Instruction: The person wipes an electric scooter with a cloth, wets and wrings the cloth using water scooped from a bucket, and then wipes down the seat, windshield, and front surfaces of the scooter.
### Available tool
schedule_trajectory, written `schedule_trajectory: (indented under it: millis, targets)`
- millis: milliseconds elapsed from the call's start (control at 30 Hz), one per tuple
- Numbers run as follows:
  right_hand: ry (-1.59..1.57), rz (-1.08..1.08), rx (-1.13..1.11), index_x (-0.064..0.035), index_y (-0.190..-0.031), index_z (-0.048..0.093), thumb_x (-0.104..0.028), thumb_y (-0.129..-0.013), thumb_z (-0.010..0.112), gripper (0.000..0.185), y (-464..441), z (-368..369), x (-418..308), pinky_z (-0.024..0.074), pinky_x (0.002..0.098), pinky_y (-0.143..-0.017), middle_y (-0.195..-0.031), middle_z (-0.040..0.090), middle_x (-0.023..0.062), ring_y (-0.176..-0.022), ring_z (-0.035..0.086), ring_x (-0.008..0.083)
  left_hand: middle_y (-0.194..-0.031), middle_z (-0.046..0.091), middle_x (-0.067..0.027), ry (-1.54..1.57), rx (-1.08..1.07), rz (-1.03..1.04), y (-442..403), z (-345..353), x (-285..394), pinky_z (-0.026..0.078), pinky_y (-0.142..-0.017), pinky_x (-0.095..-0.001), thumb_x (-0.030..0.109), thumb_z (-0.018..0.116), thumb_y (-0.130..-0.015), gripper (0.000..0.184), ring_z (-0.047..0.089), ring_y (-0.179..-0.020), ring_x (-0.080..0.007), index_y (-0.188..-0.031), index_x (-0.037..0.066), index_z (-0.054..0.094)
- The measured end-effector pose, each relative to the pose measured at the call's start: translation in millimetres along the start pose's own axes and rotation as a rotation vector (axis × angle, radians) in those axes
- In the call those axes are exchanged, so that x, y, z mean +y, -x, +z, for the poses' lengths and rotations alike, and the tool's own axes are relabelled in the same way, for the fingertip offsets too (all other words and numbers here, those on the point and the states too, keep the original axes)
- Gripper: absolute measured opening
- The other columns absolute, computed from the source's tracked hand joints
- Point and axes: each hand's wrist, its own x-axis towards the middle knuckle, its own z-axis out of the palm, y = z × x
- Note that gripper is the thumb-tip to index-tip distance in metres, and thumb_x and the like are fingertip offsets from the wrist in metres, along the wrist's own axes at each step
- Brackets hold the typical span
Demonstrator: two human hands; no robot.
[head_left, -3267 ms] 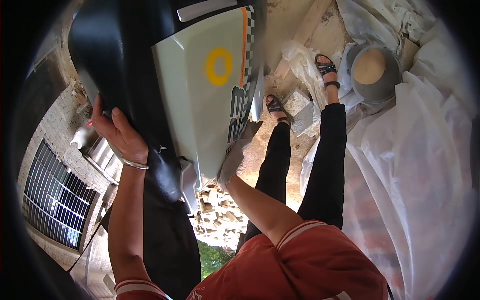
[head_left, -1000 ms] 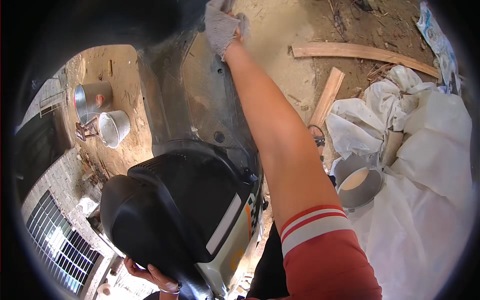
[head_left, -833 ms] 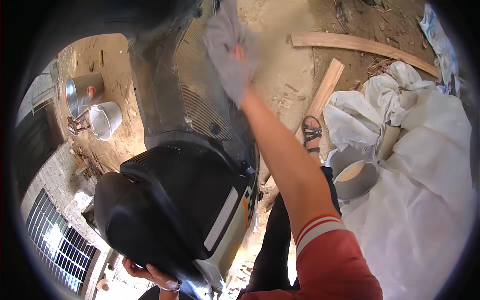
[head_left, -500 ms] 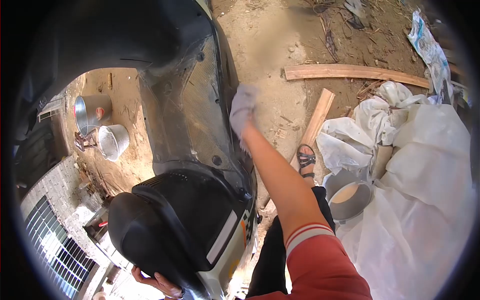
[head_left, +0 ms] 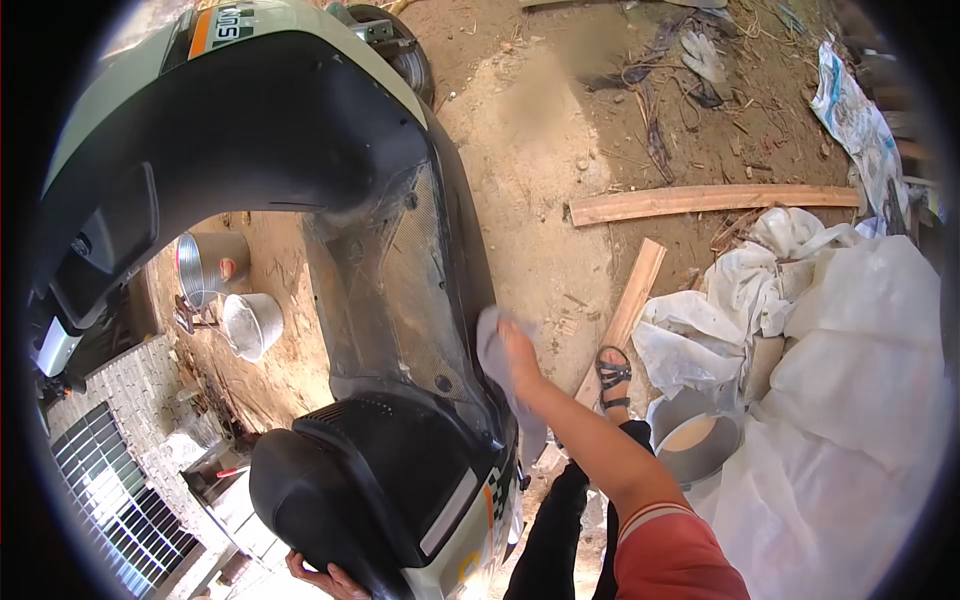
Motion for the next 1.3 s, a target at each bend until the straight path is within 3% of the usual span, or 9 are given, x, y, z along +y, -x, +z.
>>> schedule_trajectory:
  millis: [100,300,567,600,733,767,1067,1233,1300]
  targets:
    - [-0.598,-0.222,-0.005,-0.0048,-0.134,0.044,-0.034,-0.099,0.023,0.051,-85,51,-124,0.0334,0.0293,-0.105,-0.132,0.052,0.0139,-0.122,0.048,0.0252,-0.116,0.044,-0.0260,-0.069,0.052,0.084,-8,-5,8,0.032,-0.096,-0.0489,0.050,0.048,-0.089,0.069,0.043,-0.108,-0.0377,-0.122,-0.009,0.038]
    - [0.933,-0.923,0.253,0.0069,-0.131,0.040,-0.015,-0.096,0.034,0.042,-216,72,-269,0.0508,0.0399,-0.077,-0.109,0.063,0.0204,-0.092,0.061,0.0322,-0.133,0.028,-0.0189,0.255,0.149,-0.098,1,21,10,0.017,-0.107,-0.0456,0.048,0.037,-0.093,0.066,0.028,-0.126,-0.0310,-0.134,-0.002,0.025]
    - [1.126,-1.328,0.274,0.0159,-0.133,0.022,-0.012,-0.096,0.035,0.049,-244,38,-141,0.0501,0.0485,-0.061,-0.086,0.064,0.0244,-0.073,0.063,0.0398,-0.133,0.028,-0.0219,0.003,0.009,-0.007,1,6,-4,0.025,-0.100,-0.0453,0.048,0.035,-0.092,0.068,0.034,-0.116,-0.0295,-0.135,-0.003,0.023]
    - [1.008,-0.738,0.235,0.0124,-0.133,0.032,-0.013,-0.098,0.033,0.044,-145,44,-142,0.0515,0.0418,-0.073,-0.097,0.063,0.0271,-0.086,0.064,0.0390,-0.133,0.026,-0.0241,0.015,0.009,-0.019,0,6,-4,0.023,-0.102,-0.0479,0.047,0.036,-0.090,0.067,0.032,-0.119,-0.0319,-0.133,-0.004,0.023]
    - [0.469,-0.233,0.152,0.0007,-0.145,0.027,-0.020,-0.093,0.039,0.057,-31,31,31,0.0279,0.0376,-0.110,-0.149,0.030,0.0201,-0.134,0.033,0.0353,-0.133,0.026,-0.0229,0.036,0.000,0.036,-4,10,-1,0.025,-0.102,-0.0489,0.046,0.037,-0.091,0.065,0.033,-0.119,-0.0318,-0.132,-0.002,0.024]
    - [0.947,-0.570,0.315,-0.0020,-0.144,0.031,-0.021,-0.093,0.040,0.055,-51,44,176,0.0265,0.0374,-0.111,-0.150,0.029,0.0190,-0.135,0.031,0.0342,-0.133,0.029,-0.0203,0.055,0.009,0.071,-3,9,-3,0.027,-0.101,-0.0474,0.048,0.038,-0.093,0.064,0.034,-0.118,-0.0298,-0.134,0.000,0.025]
    - [0.504,0.657,0.092,-0.0048,-0.103,0.064,-0.023,-0.088,0.046,0.030,232,-33,373,0.0510,0.0412,-0.077,-0.104,0.064,0.0168,-0.096,0.064,0.0352,-0.129,0.032,-0.0167,0.091,-0.018,0.138,4,3,-36,0.026,-0.102,-0.0454,0.043,0.042,-0.094,0.061,0.035,-0.118,-0.0283,-0.134,0.001,0.026]
    - [1.516,-0.128,-0.690,-0.0081,-0.089,0.073,-0.023,-0.082,0.053,0.026,163,-65,145,0.0547,0.0432,-0.070,-0.092,0.071,0.0128,-0.089,0.069,0.0295,-0.128,0.032,-0.0159,0.132,0.026,0.046,-4,5,-13,0.023,-0.104,-0.0442,0.044,0.044,-0.094,0.059,0.032,-0.119,-0.0272,-0.132,0.002,0.027]
    - [1.397,-0.430,-0.290,-0.0138,-0.087,0.071,-0.028,-0.084,0.052,0.024,104,-54,46,0.0545,0.0393,-0.063,-0.089,0.070,0.0073,-0.083,0.068,0.0288,-0.128,0.032,-0.0161,0.137,0.032,0.053,1,3,-15,0.022,-0.105,-0.0442,0.044,0.044,-0.094,0.059,0.032,-0.120,-0.0274,-0.132,0.002,0.027]
